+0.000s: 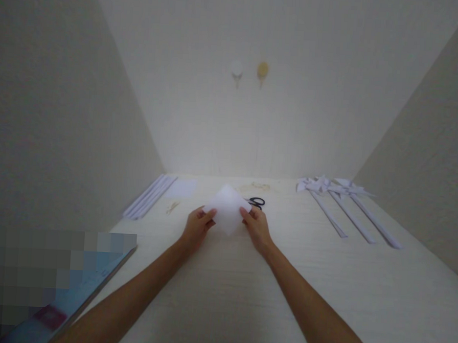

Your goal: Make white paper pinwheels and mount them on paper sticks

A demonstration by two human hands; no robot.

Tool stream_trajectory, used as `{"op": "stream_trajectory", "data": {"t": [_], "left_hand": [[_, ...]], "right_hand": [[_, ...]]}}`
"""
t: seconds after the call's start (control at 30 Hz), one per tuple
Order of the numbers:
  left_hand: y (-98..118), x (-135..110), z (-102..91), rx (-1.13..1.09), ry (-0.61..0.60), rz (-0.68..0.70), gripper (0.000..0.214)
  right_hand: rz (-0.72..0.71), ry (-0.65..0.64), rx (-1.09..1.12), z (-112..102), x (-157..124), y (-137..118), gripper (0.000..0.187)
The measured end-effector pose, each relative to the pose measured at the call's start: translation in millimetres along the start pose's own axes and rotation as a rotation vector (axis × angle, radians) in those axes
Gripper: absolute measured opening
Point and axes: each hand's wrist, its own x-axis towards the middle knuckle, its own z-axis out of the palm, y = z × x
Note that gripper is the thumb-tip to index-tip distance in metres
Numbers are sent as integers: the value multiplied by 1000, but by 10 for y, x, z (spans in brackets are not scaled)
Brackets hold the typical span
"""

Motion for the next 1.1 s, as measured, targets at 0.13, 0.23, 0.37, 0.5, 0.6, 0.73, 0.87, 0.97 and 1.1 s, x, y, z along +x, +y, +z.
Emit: {"op": "stream_trajectory", "data": {"t": [0.13,0.23,0.37,0.5,0.6,0.73,0.87,0.97,1.1], "left_hand": [[-46,4,-35,-13,7,-30,30],[-47,12,-43,22,-3,-29,31],[-31,14,-66,59,2,0,29],[3,1,-81,141,46,52,29],[12,-6,-79,193,72,88,30],[-4,2,-83,257,90,116,31],[-18,9,-95,308,84,121,29],[-14,6,-101,353,91,132,27],[-3,3,-109,409,108,133,28]], "right_hand": [[-6,104,-58,-48,-10,33,29],[-1,171,-106,-87,-6,57,33],[-2,217,-150,-97,-14,49,37],[-11,240,-169,-73,-37,8,38],[-15,252,-182,-59,-48,-16,38],[-15,252,-139,-57,-48,-26,38],[1,250,-81,-51,-48,-40,37],[4,254,-51,-37,-57,-64,37],[9,260,-4,-20,-68,-92,36]]}}
